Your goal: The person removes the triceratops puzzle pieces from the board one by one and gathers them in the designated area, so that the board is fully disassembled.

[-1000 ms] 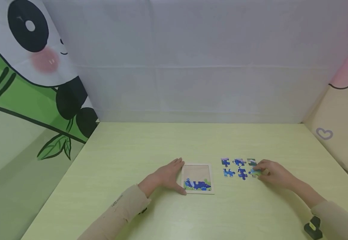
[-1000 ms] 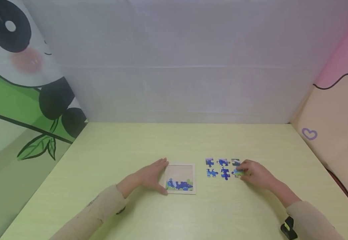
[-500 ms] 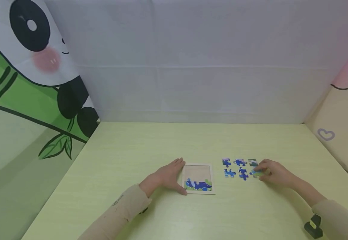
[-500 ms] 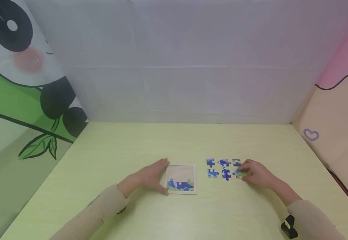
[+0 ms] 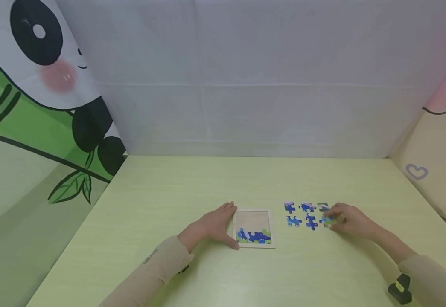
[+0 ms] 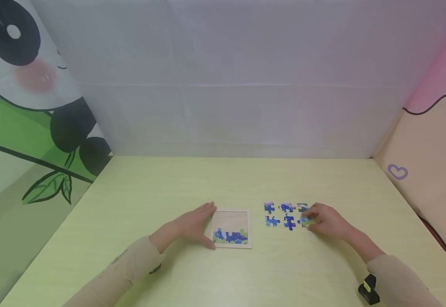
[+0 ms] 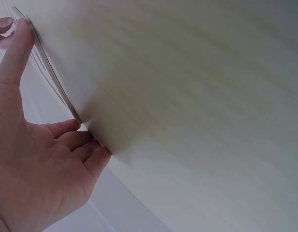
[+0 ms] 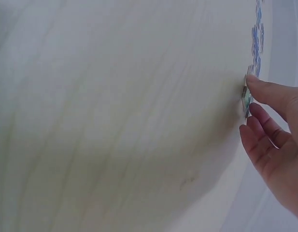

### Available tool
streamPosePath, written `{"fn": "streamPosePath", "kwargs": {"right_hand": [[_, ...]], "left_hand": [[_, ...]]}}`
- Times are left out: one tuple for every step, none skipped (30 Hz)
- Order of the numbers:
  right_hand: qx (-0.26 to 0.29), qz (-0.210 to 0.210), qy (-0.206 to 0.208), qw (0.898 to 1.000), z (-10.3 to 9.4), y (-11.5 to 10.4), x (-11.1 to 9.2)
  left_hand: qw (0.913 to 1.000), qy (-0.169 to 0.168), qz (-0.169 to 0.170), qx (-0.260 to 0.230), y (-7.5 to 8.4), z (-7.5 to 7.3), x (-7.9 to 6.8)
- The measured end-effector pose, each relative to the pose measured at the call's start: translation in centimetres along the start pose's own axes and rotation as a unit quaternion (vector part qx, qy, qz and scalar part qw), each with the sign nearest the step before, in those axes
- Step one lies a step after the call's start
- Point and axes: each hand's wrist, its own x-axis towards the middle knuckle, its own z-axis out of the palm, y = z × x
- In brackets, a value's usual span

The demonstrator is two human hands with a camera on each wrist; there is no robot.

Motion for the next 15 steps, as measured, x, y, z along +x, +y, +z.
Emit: {"fn": "streamPosePath", "kwargs": {"right_hand": [[0.000, -0.001, 0.000, 1.000, 0.0, -0.2, 0.1], [0.000, -0.001, 0.002, 1.000, 0.0, -0.4, 0.3], [0.001, 0.000, 0.003, 1.000, 0.1, -0.7, 0.5], [0.003, 0.001, 0.004, 1.000, 0.2, -1.0, 0.7], [0.004, 0.001, 0.003, 1.000, 0.3, -1.4, 1.0], [0.006, -0.002, -0.001, 1.000, 0.5, -1.7, 1.4], [0.011, -0.004, -0.007, 1.000, 0.6, -2.1, 1.7], [0.015, -0.006, -0.012, 1.000, 0.9, -2.5, 2.1], [0.022, -0.009, -0.017, 1.000, 1.1, -2.9, 2.5], [0.027, -0.014, -0.022, 0.999, 1.4, -3.3, 2.8], [0.032, -0.022, -0.027, 0.999, 1.7, -3.7, 3.2], [0.036, -0.030, -0.031, 0.998, 2.1, -4.1, 3.5], [0.042, -0.035, -0.034, 0.998, 2.4, -4.5, 3.8], [0.046, -0.045, -0.038, 0.997, 2.8, -4.9, 4.1], [0.050, -0.053, -0.041, 0.996, 3.1, -5.3, 4.4]], "left_hand": [[1.0000, 0.000, 0.001, 0.000, 0.0, 0.0, 0.0], [1.0000, 0.000, 0.001, -0.001, 0.0, 0.0, 0.0], [1.0000, -0.001, 0.001, 0.000, 0.0, 0.0, 0.0], [1.0000, -0.001, 0.001, 0.000, 0.0, 0.0, 0.0], [1.0000, -0.001, 0.001, 0.000, 0.0, 0.0, 0.0], [1.0000, -0.001, 0.001, 0.001, 0.0, 0.0, 0.0], [1.0000, -0.001, 0.001, 0.001, 0.0, 0.0, 0.0], [1.0000, -0.002, 0.001, 0.003, 0.0, 0.0, 0.0], [1.0000, -0.003, 0.001, 0.005, 0.0, 0.0, 0.0], [1.0000, -0.002, 0.003, 0.005, -0.1, 0.0, 0.0], [1.0000, -0.001, 0.005, 0.007, -0.1, 0.0, 0.0], [1.0000, 0.000, 0.006, 0.007, -0.1, 0.0, 0.0], [0.9999, -0.001, 0.008, 0.007, -0.2, 0.0, 0.0], [0.9999, -0.002, 0.009, 0.007, -0.2, -0.1, 0.0], [0.9999, -0.003, 0.009, 0.006, -0.2, -0.1, 0.0]]}}
